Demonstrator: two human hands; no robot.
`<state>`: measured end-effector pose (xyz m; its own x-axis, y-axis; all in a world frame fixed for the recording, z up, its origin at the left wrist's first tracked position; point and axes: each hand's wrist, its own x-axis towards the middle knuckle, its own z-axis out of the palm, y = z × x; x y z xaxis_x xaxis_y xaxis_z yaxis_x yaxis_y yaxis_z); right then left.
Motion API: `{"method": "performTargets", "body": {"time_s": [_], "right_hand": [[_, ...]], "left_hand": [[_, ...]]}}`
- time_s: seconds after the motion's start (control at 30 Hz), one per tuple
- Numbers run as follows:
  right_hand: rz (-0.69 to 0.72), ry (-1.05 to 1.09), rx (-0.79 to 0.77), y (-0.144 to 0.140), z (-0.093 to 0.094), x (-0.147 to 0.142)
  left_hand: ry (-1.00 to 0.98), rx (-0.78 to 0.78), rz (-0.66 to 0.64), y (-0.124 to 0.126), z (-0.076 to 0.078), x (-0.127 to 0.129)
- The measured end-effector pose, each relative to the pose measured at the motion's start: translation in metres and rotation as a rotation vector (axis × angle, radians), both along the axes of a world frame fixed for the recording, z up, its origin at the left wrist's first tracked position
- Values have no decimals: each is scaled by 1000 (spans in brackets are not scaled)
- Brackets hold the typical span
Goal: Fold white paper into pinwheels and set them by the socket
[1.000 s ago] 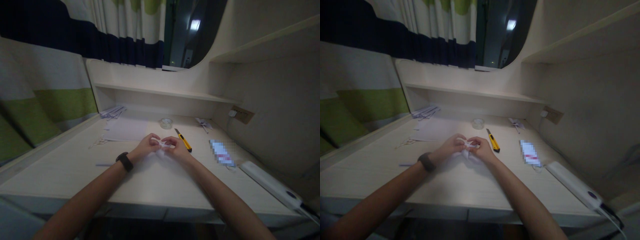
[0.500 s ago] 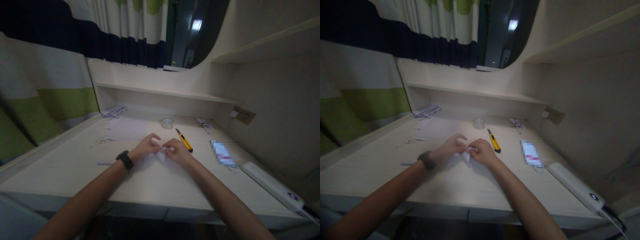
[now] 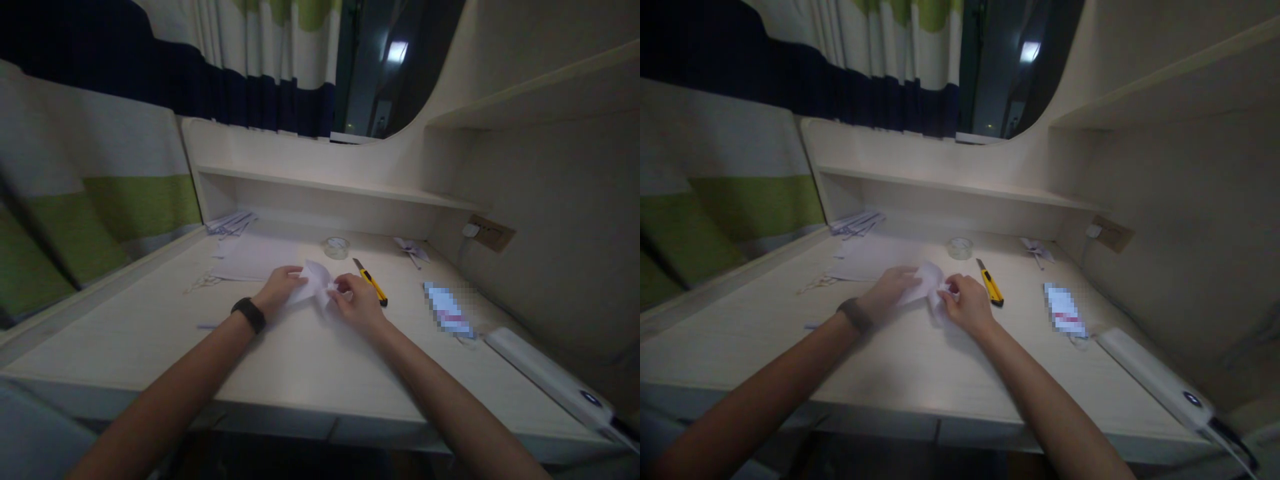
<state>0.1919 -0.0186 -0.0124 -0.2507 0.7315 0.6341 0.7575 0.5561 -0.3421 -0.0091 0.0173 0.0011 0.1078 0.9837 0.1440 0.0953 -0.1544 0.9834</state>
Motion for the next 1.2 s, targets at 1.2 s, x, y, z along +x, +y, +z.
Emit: {"method": "performTargets", "body": {"time_s": [1.2], "right_hand": [[121, -284, -119, -1, 9, 5]], "left_hand": [[492, 526, 97, 2, -10, 5]]}}
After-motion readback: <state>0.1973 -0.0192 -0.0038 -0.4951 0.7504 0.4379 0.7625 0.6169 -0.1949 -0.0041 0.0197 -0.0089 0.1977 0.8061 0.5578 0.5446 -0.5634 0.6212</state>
